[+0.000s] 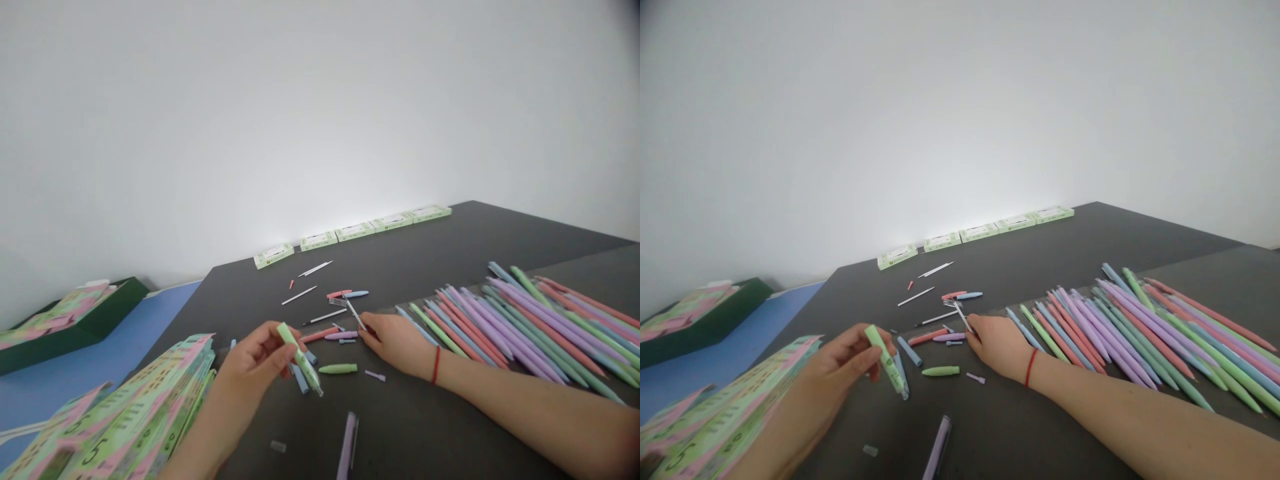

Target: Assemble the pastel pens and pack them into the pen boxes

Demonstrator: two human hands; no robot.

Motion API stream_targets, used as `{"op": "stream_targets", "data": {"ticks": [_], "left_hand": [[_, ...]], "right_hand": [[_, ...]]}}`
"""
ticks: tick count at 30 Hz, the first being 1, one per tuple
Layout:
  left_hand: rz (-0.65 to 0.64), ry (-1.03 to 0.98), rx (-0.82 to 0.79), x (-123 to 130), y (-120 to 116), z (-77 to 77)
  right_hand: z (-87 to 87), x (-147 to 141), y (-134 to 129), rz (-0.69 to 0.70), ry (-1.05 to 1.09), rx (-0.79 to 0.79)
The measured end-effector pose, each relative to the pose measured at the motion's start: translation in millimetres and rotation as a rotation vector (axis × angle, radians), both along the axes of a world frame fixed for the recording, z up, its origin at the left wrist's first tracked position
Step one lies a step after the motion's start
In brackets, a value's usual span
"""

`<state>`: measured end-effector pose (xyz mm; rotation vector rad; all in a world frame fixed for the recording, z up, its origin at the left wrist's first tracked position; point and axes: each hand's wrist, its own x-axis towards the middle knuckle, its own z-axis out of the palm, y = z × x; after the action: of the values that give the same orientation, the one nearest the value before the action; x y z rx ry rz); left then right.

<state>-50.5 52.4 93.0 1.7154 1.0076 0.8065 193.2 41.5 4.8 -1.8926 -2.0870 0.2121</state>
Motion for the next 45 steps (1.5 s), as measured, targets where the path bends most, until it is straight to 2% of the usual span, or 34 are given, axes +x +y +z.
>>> {"op": "stream_targets", "data": {"ticks": [2,4,7,11,13,14,18,19,23,27,29,31,37,41,45], "left_hand": [[0.030,-0.212,-0.299,-3,15,-13.3],[0.067,-0.349,-0.482,-5,26,-23.6],[0.127,-0.445,-0.585,-6,29,-29.5],[0.156,-0.478,-0.607,-4,21,-25.6],[0.131,-0.452,-0.548,-2,17,-21.9],[0.117,-0.400,-0.465,-2,15,-19.7],[0.143,0.064,0.126,0,12,-10.1],[0.147,0.176,0.220,0,12,-8.4],[0.008,0.462,0.303,2,18,-8.5],[-0.148,0.859,0.487,10,27,-13.2],[-0.228,0.979,0.524,19,32,-11.3],[-0.310,1.015,0.524,29,40,-4.8],[-0.528,1.069,0.451,58,62,25.0],[-0.541,1.015,0.420,63,66,32.1],[-0.463,0.875,0.435,64,64,25.5]], "right_hand": [[0.7,0,0,0.002,-0.001,-0.002],[0.7,0,0,0.002,-0.001,0.000],[-0.1,0,1,0.004,0.000,0.006],[-1.3,0,1,0.011,0.003,0.010],[-1.7,0,1,0.014,0.007,0.011],[-1.8,1,0,0.015,0.010,0.011],[-1.2,1,0,0.018,0.023,0.007],[-0.8,1,0,0.022,0.027,0.005],[1.4,0,0,0.041,0.053,-0.001],[1.4,1,0,0.071,0.082,-0.022],[0.1,3,0,0.092,0.095,-0.030],[-1.7,4,1,0.112,0.123,-0.033],[-6.0,8,2,0.134,0.311,-0.031],[-3.3,5,3,0.142,0.389,-0.013],[2.5,-4,1,0.174,0.525,-0.019]]}}
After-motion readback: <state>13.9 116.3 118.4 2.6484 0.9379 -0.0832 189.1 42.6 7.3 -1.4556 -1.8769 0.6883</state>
